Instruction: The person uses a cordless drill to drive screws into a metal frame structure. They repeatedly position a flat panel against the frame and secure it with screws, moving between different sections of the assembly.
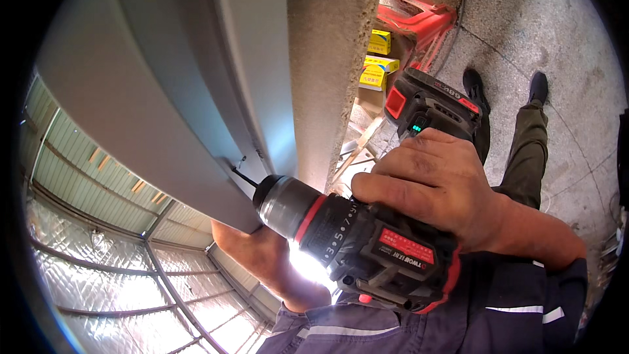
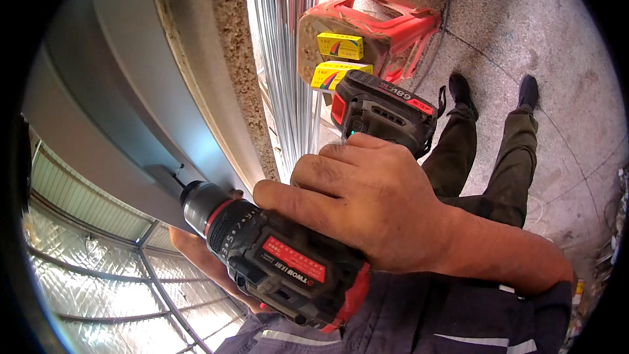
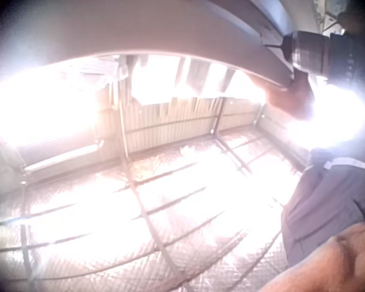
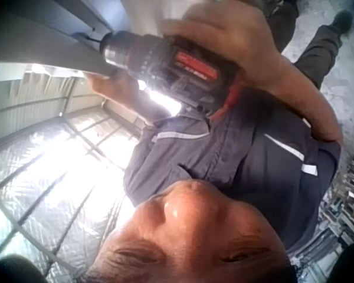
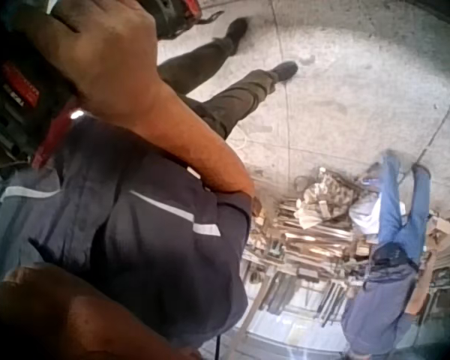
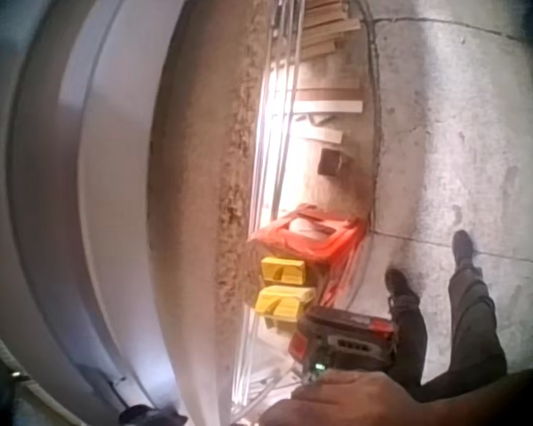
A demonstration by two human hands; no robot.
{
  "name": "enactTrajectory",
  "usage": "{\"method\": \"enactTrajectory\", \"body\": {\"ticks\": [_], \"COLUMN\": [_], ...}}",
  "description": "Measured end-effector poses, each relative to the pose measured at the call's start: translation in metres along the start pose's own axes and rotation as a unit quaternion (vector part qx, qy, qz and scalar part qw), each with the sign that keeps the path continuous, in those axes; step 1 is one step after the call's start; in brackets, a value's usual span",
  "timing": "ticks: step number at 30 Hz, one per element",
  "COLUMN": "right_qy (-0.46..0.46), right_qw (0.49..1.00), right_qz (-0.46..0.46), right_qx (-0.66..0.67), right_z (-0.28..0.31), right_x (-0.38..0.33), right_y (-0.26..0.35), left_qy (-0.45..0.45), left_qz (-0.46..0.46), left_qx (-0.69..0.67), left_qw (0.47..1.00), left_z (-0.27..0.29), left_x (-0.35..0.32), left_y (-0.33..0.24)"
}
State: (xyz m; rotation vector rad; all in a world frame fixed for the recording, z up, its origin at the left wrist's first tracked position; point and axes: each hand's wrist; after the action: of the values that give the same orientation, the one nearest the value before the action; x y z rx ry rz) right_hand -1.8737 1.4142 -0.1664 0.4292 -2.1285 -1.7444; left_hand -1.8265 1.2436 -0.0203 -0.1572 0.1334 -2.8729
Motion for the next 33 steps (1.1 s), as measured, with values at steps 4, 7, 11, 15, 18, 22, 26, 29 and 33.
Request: {"method": "enactTrajectory", "body": {"ticks": [4, 7, 11, 15, 18, 22, 26, 29, 33], "right_qy": [0.016, -0.016, 0.016, 0.011, 0.006, -0.004, 0.000, 0.019, 0.018], "right_qw": [1.000, 0.999, 0.999, 0.999, 0.999, 0.999, 0.998, 0.999, 0.999], "right_qz": [0.003, -0.007, 0.002, 0.012, 0.005, 0.002, 0.012, 0.010, 0.022], "right_qx": [0.004, -0.027, -0.031, -0.029, -0.032, -0.042, -0.054, -0.049, -0.034], "right_z": [0.004, 0.000, 0.005, 0.003, 0.004, 0.004, 0.002, 0.002, 0.004], "right_x": [0.000, 0.003, -0.001, -0.001, 0.002, 0.002, 0.008, 0.012, 0.012], "right_y": [0.004, -0.001, 0.005, 0.005, 0.005, 0.002, 0.005, 0.004, -0.002], "left_qy": [-0.004, 0.013, 0.001, 0.000, 0.004, 0.010, 0.004, 0.000, -0.004], "left_qz": [0.010, -0.014, 0.005, 0.003, -0.002, -0.004, 0.012, 0.026, 0.035], "left_qx": [0.009, -0.014, 0.003, -0.001, -0.009, -0.017, -0.020, -0.026, -0.033], "left_qw": [1.000, 1.000, 1.000, 1.000, 1.000, 1.000, 1.000, 0.999, 0.999], "left_z": [0.007, -0.007, 0.005, 0.005, 0.000, -0.003, 0.004, 0.007, 0.010], "left_x": [-0.007, 0.007, -0.004, -0.003, 0.002, 0.006, 0.010, 0.017, 0.020], "left_y": [-0.006, 0.005, -0.006, -0.007, -0.005, -0.001, 0.001, 0.004, 0.002]}}
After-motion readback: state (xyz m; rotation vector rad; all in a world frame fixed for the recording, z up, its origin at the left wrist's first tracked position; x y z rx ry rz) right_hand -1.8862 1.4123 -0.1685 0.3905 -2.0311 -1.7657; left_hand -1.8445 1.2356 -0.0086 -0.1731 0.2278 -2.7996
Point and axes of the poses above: each hand's wrist, its own x-axis towards the middle knuckle, its own z-axis out of the back of the hand, y = z × x, and after that the axes turned 14 degrees about -z, right-handed
